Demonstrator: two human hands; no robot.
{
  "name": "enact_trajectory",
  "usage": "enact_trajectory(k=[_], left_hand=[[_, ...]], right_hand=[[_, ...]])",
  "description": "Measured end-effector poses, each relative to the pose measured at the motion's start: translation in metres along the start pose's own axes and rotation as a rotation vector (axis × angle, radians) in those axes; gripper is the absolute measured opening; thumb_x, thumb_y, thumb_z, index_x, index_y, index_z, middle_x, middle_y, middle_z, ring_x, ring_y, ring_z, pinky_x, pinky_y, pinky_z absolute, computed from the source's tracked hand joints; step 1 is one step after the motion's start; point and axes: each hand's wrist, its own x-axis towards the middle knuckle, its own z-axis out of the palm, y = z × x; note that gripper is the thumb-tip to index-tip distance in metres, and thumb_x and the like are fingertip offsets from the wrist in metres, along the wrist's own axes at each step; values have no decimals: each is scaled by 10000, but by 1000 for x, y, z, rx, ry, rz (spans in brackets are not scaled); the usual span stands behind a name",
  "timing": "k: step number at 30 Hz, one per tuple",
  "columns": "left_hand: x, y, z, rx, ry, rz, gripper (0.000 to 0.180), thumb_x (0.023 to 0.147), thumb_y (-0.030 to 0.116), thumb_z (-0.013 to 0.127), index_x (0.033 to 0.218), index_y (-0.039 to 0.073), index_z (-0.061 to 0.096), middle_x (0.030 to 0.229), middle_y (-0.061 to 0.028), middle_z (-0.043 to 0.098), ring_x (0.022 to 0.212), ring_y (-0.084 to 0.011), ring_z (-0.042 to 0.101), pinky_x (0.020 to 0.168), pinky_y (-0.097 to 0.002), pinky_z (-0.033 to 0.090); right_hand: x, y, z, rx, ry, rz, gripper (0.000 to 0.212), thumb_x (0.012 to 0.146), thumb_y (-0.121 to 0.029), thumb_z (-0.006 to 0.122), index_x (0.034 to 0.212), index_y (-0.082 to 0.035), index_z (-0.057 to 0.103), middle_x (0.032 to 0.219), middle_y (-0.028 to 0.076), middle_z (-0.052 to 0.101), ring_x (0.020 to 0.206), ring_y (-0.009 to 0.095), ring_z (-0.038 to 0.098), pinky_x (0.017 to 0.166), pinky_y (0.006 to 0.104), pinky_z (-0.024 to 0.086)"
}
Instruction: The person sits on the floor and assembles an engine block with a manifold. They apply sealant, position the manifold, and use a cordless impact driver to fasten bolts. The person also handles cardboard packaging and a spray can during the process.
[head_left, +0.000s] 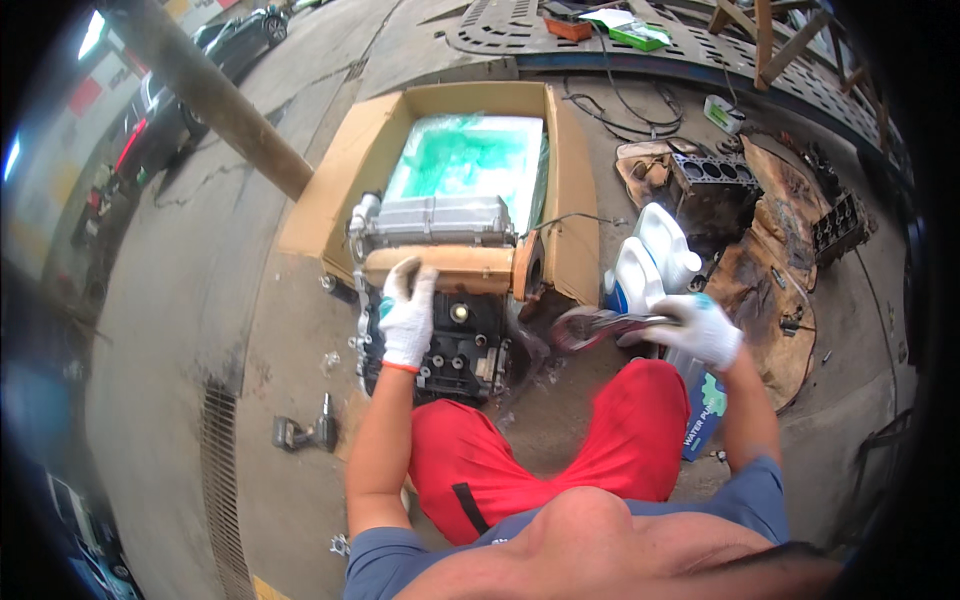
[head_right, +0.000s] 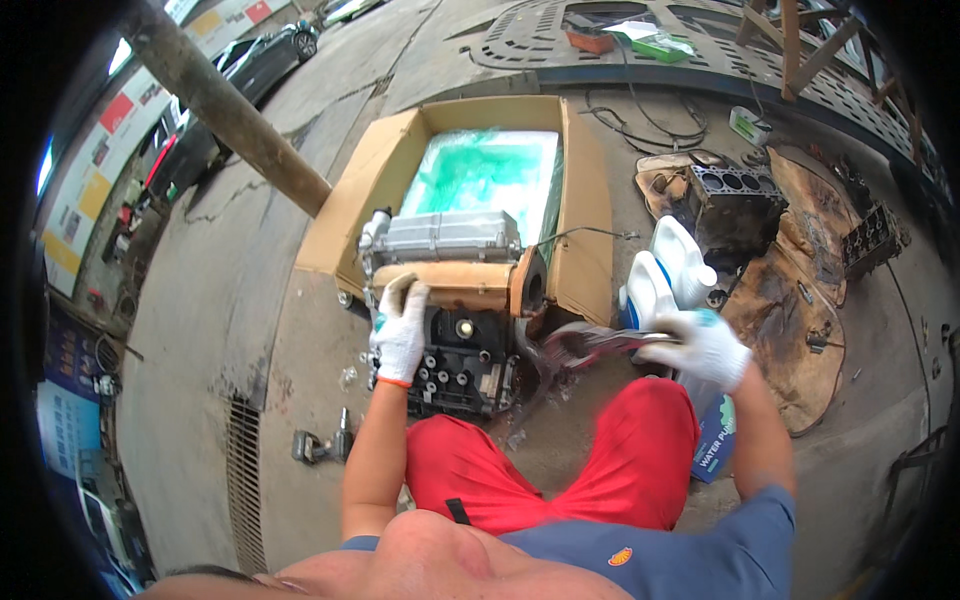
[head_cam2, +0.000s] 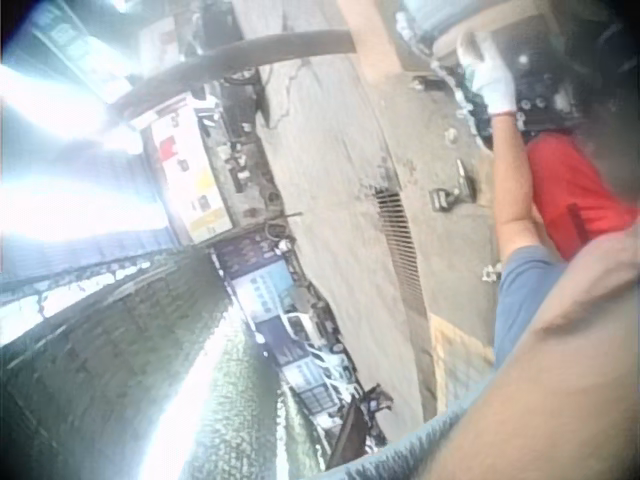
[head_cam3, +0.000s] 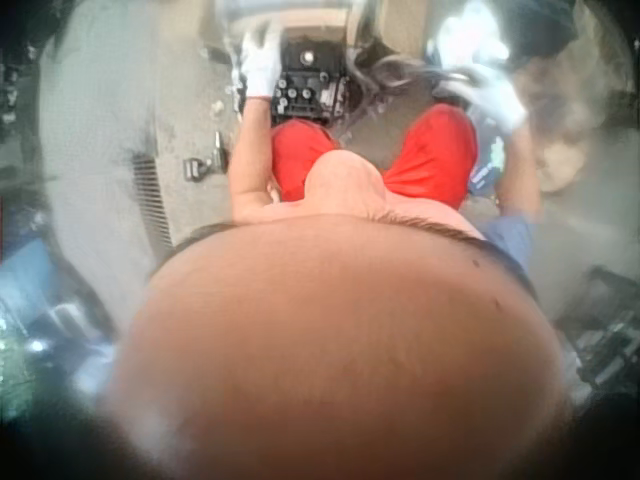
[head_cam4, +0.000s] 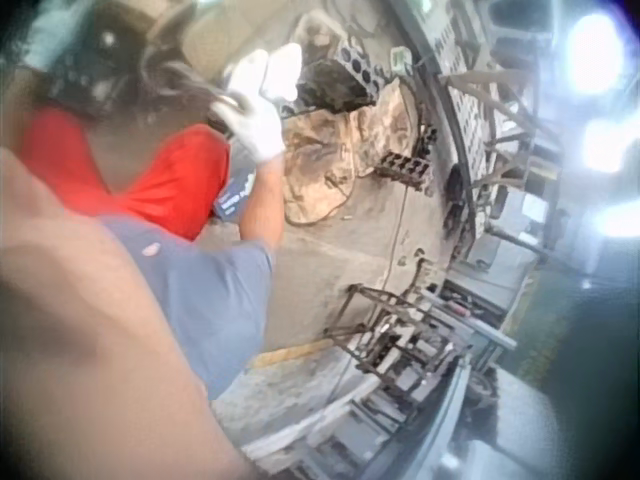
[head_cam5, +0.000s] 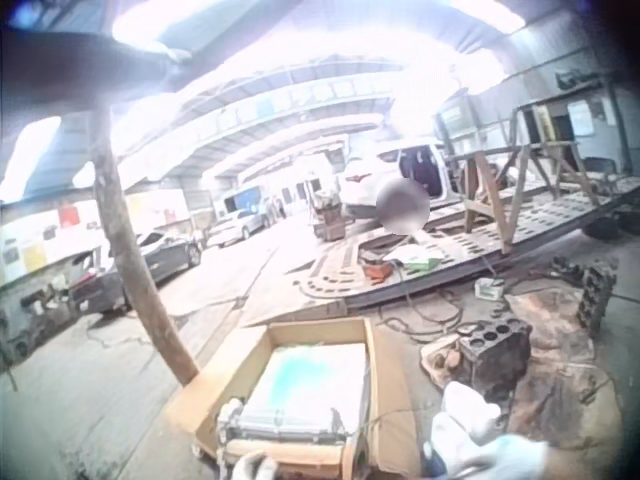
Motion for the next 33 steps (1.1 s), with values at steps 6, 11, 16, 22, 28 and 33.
enact_trajectory(k=[6, 11, 16, 22, 28, 33], left_hand=[[57, 17, 51, 440, -222, 12, 500, 1065, 454, 651, 1318, 24, 690, 1276, -170, 715, 1175, -291, 692, 1039, -375, 527], [66, 10, 59, 869, -432, 133, 528, 1058, 521, 584, 1217, 51, 762, 1206, -189, 758, 1156, -358, 705, 1022, -444, 525], [60, -11, 69, 821, -296, 258, 447, 1056, 457, 572, 1100, 68, 788, 1104, -170, 771, 1077, -368, 708, 976, -474, 531], [54, -25, 71, 893, -186, 422, 357, 1058, 388, 564, 1000, 113, 784, 987, -148, 763, 984, -362, 708, 914, -494, 536], [51, -33, 79, 935, -116, 552, 300, 1068, 340, 577, 1016, 111, 764, 987, -127, 743, 956, -345, 693, 881, -490, 542], [46, -38, 65, 818, -73, 526, 258, 1094, 277, 589, 1049, 94, 766, 991, -138, 725, 945, -356, 692, 874, -474, 544]], right_hand=[[-135, 165, -1, 345, 882, 376, 312, 1047, -213, 721, 1228, 42, 721, 1120, 82, 769, 967, 140, 698, 824, 304, 557], [-206, 308, 22, 760, 1061, 767, 346, 1024, -352, 753, 1238, -79, 738, 902, 8, 676, 691, 111, 605, 587, 285, 464], [-216, 368, 78, 901, 939, 867, 466, 1020, -326, 757, 1401, -93, 623, 1143, 45, 705, 819, 184, 697, 646, 334, 553], [-112, 244, 41, 561, 701, 497, 395, 1060, -256, 704, 1345, 17, 676, 1208, 85, 727, 1006, 149, 695, 879, 301, 558], [-5, 100, 25, 474, 441, 213, 422, 1057, -247, 689, 1376, 27, 653, 1244, 115, 749, 1120, 196, 710, 992, 329, 555], [81, 0, 53, -23, -51, -113, 384, 1056, -275, 572, 1377, -82, 654, 1290, 254, 707, 1203, 414, 697, 1054, 465, 541]])
